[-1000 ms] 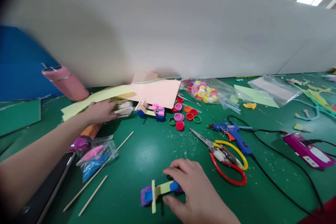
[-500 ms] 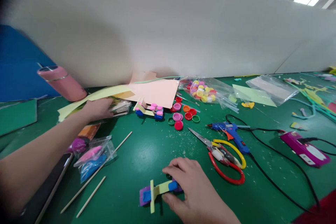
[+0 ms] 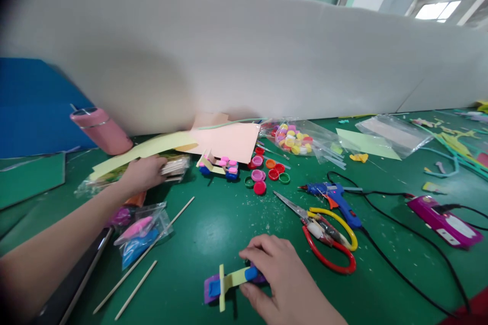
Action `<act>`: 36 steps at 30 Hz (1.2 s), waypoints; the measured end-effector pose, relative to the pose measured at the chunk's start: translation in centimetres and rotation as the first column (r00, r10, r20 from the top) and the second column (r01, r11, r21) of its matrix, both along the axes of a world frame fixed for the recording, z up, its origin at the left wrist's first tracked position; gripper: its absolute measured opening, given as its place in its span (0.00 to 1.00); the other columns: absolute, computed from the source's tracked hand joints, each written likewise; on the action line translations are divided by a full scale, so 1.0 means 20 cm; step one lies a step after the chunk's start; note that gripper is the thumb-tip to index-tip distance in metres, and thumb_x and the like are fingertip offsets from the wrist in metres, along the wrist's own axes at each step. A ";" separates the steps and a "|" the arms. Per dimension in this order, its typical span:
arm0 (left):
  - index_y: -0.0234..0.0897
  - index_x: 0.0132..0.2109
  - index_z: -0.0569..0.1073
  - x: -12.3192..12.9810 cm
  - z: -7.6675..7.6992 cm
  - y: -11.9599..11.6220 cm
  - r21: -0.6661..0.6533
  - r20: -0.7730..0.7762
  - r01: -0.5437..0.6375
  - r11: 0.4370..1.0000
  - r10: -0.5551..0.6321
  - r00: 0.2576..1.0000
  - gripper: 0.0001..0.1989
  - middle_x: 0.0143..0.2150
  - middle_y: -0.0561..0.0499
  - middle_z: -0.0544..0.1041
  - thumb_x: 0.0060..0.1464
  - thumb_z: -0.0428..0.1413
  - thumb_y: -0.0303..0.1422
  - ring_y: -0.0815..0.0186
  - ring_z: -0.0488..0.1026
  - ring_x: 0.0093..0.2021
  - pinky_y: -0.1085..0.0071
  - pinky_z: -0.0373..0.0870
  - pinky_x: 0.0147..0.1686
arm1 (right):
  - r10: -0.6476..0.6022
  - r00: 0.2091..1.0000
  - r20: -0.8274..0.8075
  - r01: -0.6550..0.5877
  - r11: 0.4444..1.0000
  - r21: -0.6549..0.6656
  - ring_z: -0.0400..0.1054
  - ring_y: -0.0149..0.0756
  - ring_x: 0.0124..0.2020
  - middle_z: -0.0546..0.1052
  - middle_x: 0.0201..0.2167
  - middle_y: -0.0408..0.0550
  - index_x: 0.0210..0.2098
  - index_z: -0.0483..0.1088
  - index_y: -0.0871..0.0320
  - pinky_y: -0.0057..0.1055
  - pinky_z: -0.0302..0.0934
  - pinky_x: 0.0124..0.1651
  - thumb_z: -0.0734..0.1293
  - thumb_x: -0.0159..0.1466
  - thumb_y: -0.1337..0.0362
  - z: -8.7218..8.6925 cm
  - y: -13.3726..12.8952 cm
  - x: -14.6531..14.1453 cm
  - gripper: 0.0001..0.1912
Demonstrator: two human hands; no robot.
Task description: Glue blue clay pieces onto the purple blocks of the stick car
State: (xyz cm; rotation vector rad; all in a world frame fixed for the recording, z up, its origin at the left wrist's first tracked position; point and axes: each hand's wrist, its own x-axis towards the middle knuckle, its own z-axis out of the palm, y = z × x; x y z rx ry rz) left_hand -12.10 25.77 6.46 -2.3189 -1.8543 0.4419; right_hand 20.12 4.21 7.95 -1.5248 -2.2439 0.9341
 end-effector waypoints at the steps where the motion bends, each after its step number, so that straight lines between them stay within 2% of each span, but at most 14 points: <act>1: 0.35 0.49 0.66 -0.01 0.01 -0.01 -0.007 0.004 -0.003 1.000 0.003 1.000 0.15 0.48 0.46 0.70 0.55 0.51 0.35 0.62 0.70 0.43 0.59 0.69 0.40 | 0.000 1.000 0.001 0.000 1.000 0.007 0.62 0.41 0.48 0.68 0.47 0.49 0.47 0.67 0.52 0.37 0.58 0.49 0.63 0.59 0.61 0.00 0.00 0.00 0.16; 5: 0.34 0.46 0.68 -0.03 0.04 -0.03 -0.045 0.030 0.018 0.999 -0.017 0.999 0.14 0.43 0.48 0.72 0.54 0.52 0.37 0.64 0.71 0.38 0.63 0.70 0.36 | 0.003 1.000 0.008 -0.003 0.999 0.040 0.63 0.42 0.48 0.68 0.47 0.50 0.47 0.67 0.53 0.37 0.59 0.49 0.63 0.59 0.62 -0.01 0.02 0.00 0.16; 7: 0.36 0.42 0.70 -0.02 0.04 -0.05 -0.036 0.048 0.068 0.997 -0.066 0.997 0.11 0.39 0.48 0.74 0.51 0.54 0.35 0.61 0.72 0.37 0.64 0.68 0.34 | -0.023 1.000 0.010 0.022 0.998 0.064 0.62 0.43 0.49 0.68 0.48 0.51 0.48 0.67 0.52 0.39 0.59 0.51 0.62 0.60 0.61 0.00 0.02 0.01 0.17; 11: 0.37 0.35 0.71 0.01 0.04 -0.11 0.107 0.063 0.159 0.982 -0.166 0.984 0.09 0.37 0.43 0.75 0.42 0.53 0.27 0.50 0.71 0.41 0.60 0.64 0.35 | -0.063 0.998 -0.030 0.065 0.995 0.073 0.60 0.44 0.53 0.65 0.52 0.50 0.52 0.63 0.48 0.41 0.57 0.53 0.63 0.59 0.56 0.01 0.01 0.06 0.21; 14: 0.35 0.37 0.71 0.01 0.05 -0.17 0.255 0.087 0.186 0.949 -0.214 0.973 0.11 0.40 0.39 0.73 0.43 0.50 0.26 0.47 0.68 0.45 0.57 0.62 0.38 | -0.038 0.990 -0.134 0.047 0.997 0.065 0.57 0.45 0.55 0.62 0.55 0.50 0.54 0.60 0.48 0.39 0.57 0.53 0.66 0.57 0.56 0.03 0.00 0.10 0.26; 17: 0.35 0.42 0.69 0.03 0.08 -0.25 0.373 0.121 0.205 0.905 -0.267 0.956 0.15 0.44 0.40 0.73 0.43 0.49 0.26 0.50 0.67 0.47 0.57 0.60 0.44 | -0.063 0.954 -0.292 0.083 0.995 0.056 0.60 0.43 0.52 0.64 0.52 0.50 0.54 0.59 0.49 0.36 0.59 0.51 0.66 0.58 0.57 0.07 0.04 0.08 0.26; 19: 0.35 0.43 0.68 0.06 0.11 -0.32 0.426 0.124 0.229 0.875 -0.307 0.944 0.17 0.45 0.41 0.73 0.42 0.47 0.24 0.51 0.67 0.47 0.57 0.58 0.45 | -0.093 0.903 -0.420 0.116 0.993 0.028 0.63 0.39 0.48 0.67 0.48 0.50 0.55 0.58 0.51 0.35 0.60 0.50 0.64 0.59 0.58 0.10 0.11 0.02 0.24; 21: 0.37 0.42 0.68 0.11 0.14 -0.39 0.450 0.114 0.278 0.849 -0.364 0.924 0.16 0.45 0.43 0.74 0.43 0.48 0.25 0.53 0.68 0.46 0.58 0.58 0.45 | -0.129 0.830 -0.542 0.116 0.992 -0.059 0.64 0.36 0.44 0.66 0.48 0.51 0.57 0.55 0.53 0.34 0.61 0.46 0.63 0.60 0.57 0.12 0.21 -0.07 0.26; 22: 0.38 0.40 0.69 0.15 0.16 -0.43 0.463 0.102 0.317 0.828 -0.405 0.909 0.13 0.43 0.45 0.75 0.45 0.48 0.26 0.54 0.69 0.44 0.59 0.59 0.43 | -0.162 0.782 -0.601 0.109 0.986 -0.124 0.64 0.35 0.42 0.64 0.50 0.52 0.58 0.52 0.53 0.33 0.63 0.43 0.63 0.60 0.56 0.13 0.26 -0.11 0.29; 25: 0.38 0.34 0.70 0.26 0.21 -0.51 0.546 -0.043 0.531 0.648 -0.612 0.790 0.09 0.36 0.48 0.76 0.53 0.45 0.26 0.59 0.71 0.37 0.61 0.60 0.37 | -0.301 0.680 -0.669 0.058 0.931 -0.360 0.65 0.35 0.39 0.62 0.52 0.52 0.59 0.51 0.51 0.32 0.64 0.36 0.65 0.56 0.50 0.12 0.40 -0.25 0.35; 27: 0.38 0.31 0.70 0.32 0.23 -0.54 0.591 -0.145 0.622 0.514 -0.691 0.709 0.10 0.35 0.49 0.77 0.56 0.45 0.26 0.60 0.71 0.37 0.62 0.60 0.36 | -0.380 0.610 -0.695 -0.048 0.858 -0.511 0.65 0.35 0.38 0.67 0.45 0.48 0.55 0.57 0.50 0.30 0.64 0.31 0.67 0.54 0.50 0.11 0.47 -0.32 0.32; 29: 0.38 0.32 0.70 0.35 0.24 -0.56 0.629 -0.217 0.670 0.394 -0.739 0.638 0.09 0.36 0.49 0.77 0.55 0.47 0.25 0.60 0.71 0.39 0.61 0.61 0.38 | -0.416 0.561 -0.716 -0.185 0.780 -0.598 0.65 0.34 0.32 0.69 0.34 0.45 0.46 0.65 0.53 0.30 0.63 0.28 0.68 0.52 0.50 0.08 0.50 -0.37 0.25; 31: 0.37 0.35 0.71 0.35 0.24 -0.57 0.647 -0.237 0.674 0.357 -0.746 0.623 0.07 0.37 0.48 0.77 0.55 0.48 0.25 0.59 0.71 0.41 0.59 0.61 0.41 | -0.429 0.526 -0.734 -0.240 0.754 -0.612 0.63 0.29 0.27 0.68 0.28 0.41 0.40 0.68 0.55 0.29 0.62 0.28 0.69 0.51 0.51 0.05 0.51 -0.39 0.20; 36: 0.40 0.39 0.71 0.31 0.22 -0.58 0.651 -0.171 0.645 0.400 -0.750 0.639 0.09 0.41 0.49 0.76 0.56 0.48 0.25 0.60 0.70 0.45 0.55 0.58 0.48 | -0.459 0.468 -0.755 -0.251 0.751 -0.611 0.61 0.25 0.24 0.67 0.25 0.37 0.37 0.68 0.55 0.26 0.59 0.29 0.72 0.47 0.55 0.01 0.51 -0.41 0.20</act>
